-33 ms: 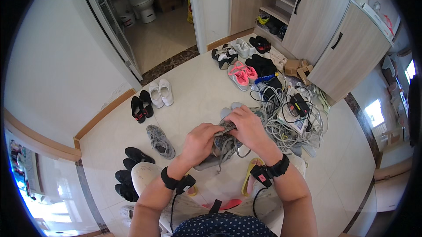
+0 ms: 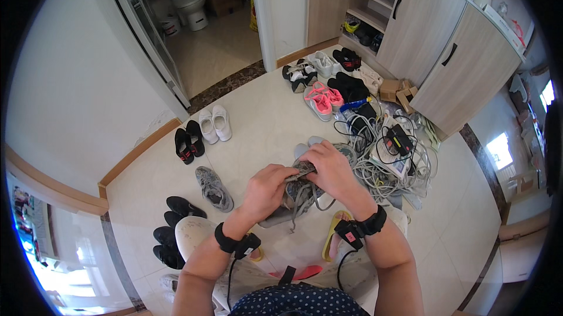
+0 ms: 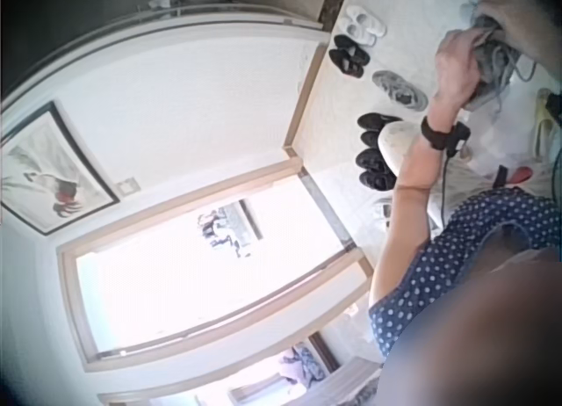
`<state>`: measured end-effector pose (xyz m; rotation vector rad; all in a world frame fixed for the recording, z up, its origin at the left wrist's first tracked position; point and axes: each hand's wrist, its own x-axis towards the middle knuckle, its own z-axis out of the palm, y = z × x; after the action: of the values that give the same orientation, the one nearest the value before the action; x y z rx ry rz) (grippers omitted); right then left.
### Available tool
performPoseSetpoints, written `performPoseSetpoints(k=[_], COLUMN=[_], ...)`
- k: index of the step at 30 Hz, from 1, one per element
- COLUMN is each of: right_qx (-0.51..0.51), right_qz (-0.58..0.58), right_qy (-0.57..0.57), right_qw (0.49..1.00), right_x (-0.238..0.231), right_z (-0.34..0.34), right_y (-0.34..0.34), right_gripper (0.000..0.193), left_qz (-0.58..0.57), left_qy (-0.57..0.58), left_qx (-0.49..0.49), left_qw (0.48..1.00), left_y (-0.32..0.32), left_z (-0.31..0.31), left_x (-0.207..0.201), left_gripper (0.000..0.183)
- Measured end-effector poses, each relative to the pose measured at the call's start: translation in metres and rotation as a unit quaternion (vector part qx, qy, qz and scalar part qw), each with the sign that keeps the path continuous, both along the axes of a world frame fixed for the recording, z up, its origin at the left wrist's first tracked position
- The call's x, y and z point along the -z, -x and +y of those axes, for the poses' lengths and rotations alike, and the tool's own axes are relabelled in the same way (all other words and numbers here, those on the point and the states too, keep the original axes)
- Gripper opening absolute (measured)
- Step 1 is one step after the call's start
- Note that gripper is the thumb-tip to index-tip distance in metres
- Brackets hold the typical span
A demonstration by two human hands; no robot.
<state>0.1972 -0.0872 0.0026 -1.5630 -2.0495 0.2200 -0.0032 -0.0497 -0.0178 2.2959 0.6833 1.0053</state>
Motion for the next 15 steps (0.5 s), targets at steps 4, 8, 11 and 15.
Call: performPoseSetpoints(k=[4, 8, 11, 15], right_qx=[-0.058, -0.088, -0.094, -0.049], right_qz=[0.060, 0.047, 0.041, 0.080], right_qy=[-0.002, -0.006, -0.021, 0.000], right_qw=[0.997, 0.995, 0.995, 0.996], right_x=[0.002, 0.002, 0.001, -0.008], right_z=[0.003, 0.004, 0.003, -0.002], right_y=[-0.013, -0.020, -0.020, -0.010], right_gripper=[0.037, 0.037, 0.034, 0.025], left_qz=[0.010, -0.007, -0.011, 0.013], left_qy=[0.096, 0.170, 0.180, 0.163], left_qx=[-0.022, -0.022, -0.021, -0.026], left_qw=[0.995, 0.985, 0.983, 0.986], left_y=[0.004, 0.005, 0.004, 0.006], left_z=[-0.001, 0.001, 0.002, 0.002], left_x=[0.006, 0.008, 0.008, 0.007], left_gripper=[0.035, 0.036, 0.036, 0.037])
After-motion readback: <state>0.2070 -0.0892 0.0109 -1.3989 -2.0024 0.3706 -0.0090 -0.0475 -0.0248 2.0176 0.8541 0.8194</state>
